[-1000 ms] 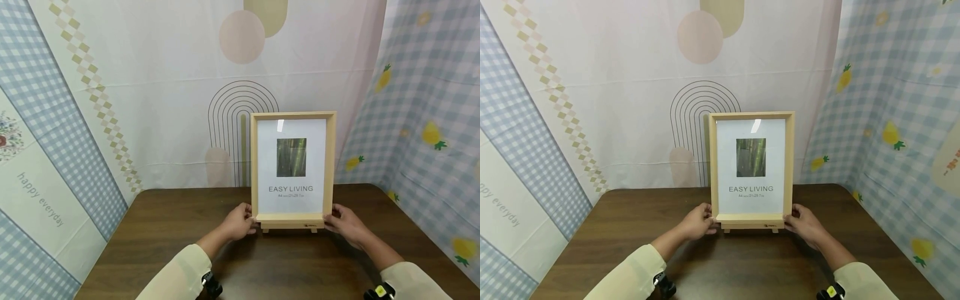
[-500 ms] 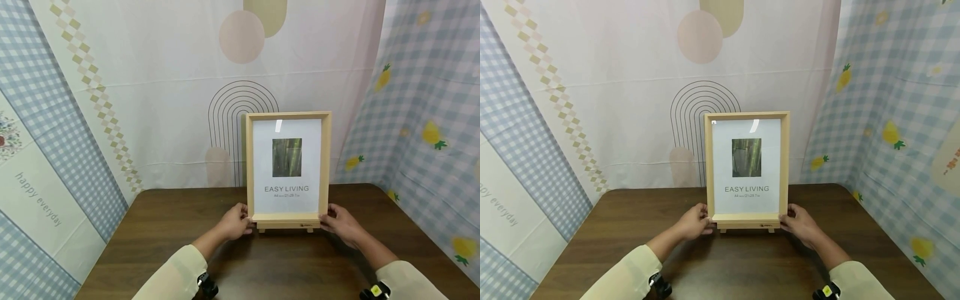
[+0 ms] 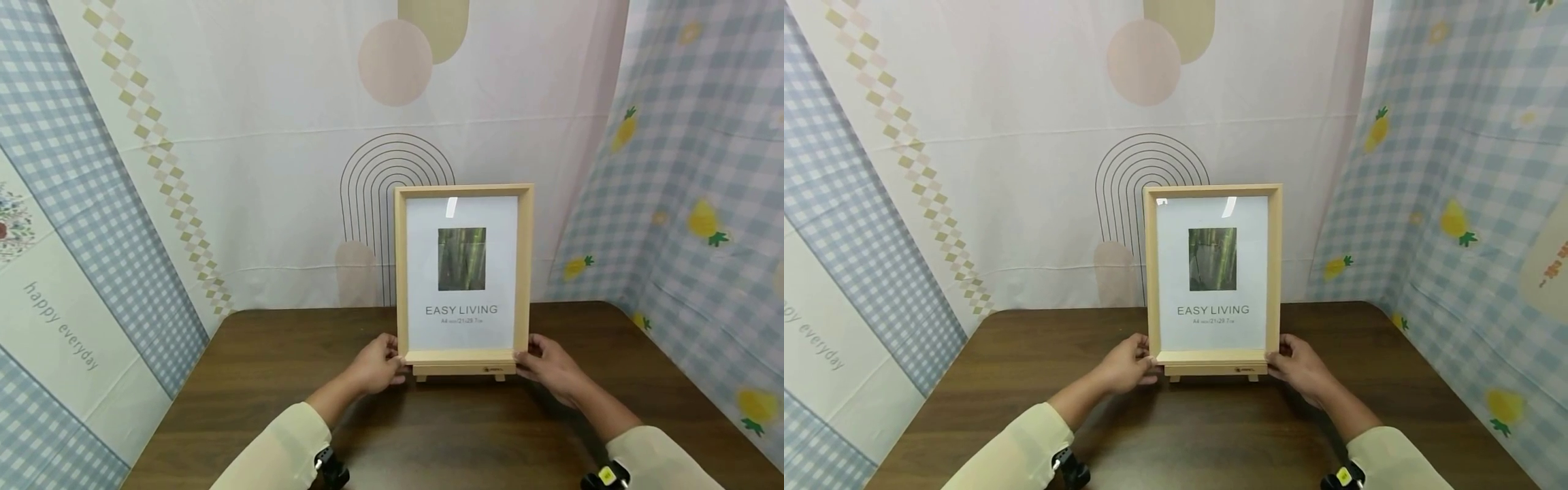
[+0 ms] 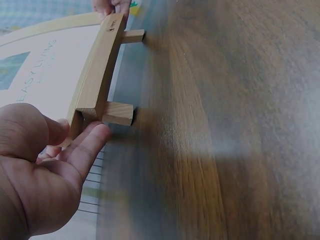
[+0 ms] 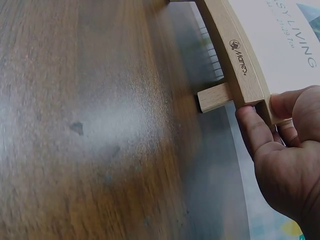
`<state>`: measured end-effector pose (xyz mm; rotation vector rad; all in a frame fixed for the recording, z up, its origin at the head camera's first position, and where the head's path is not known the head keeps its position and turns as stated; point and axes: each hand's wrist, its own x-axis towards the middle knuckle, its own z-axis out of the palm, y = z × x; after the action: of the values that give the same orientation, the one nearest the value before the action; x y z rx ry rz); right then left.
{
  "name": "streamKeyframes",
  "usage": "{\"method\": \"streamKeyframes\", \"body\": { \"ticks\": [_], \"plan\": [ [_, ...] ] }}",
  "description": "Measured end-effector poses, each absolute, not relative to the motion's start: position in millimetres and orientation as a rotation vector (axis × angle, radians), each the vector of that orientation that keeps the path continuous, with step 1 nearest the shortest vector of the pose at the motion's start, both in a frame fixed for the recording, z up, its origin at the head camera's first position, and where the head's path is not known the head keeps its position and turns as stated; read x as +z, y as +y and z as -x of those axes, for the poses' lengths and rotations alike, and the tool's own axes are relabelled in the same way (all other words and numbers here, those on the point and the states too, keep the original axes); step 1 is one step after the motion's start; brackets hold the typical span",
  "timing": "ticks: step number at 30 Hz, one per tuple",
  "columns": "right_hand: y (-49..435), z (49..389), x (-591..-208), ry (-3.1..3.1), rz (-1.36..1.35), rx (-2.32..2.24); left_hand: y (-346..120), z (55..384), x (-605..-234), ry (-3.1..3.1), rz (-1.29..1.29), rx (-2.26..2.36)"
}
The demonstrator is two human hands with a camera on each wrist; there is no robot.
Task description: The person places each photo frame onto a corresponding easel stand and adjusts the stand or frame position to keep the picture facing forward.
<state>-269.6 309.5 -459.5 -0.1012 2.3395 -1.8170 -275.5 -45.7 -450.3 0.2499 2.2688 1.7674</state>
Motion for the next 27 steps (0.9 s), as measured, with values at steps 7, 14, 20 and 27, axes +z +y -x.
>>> {"method": "streamKeyframes", "body": {
  "ticks": [7,14,20,27],
  "plan": [
    [303.9,271.0,-460.9,2.335,0.091,-1.82,-51.8,274.5,-450.8,2.259,-0.258,1.774],
    [299.1,271.9,-462.1,2.321,0.093,-1.842,-58.8,274.7,-452.6,2.249,-0.264,1.776],
    [292.3,271.1,-463.8,2.293,0.114,-1.886,-63.4,272.7,-450.5,2.245,-0.266,1.79],
    [287.9,272.0,-464.2,2.302,0.11,-1.877,-68.5,273.7,-450.8,2.258,-0.25,1.778]
  ]
}}
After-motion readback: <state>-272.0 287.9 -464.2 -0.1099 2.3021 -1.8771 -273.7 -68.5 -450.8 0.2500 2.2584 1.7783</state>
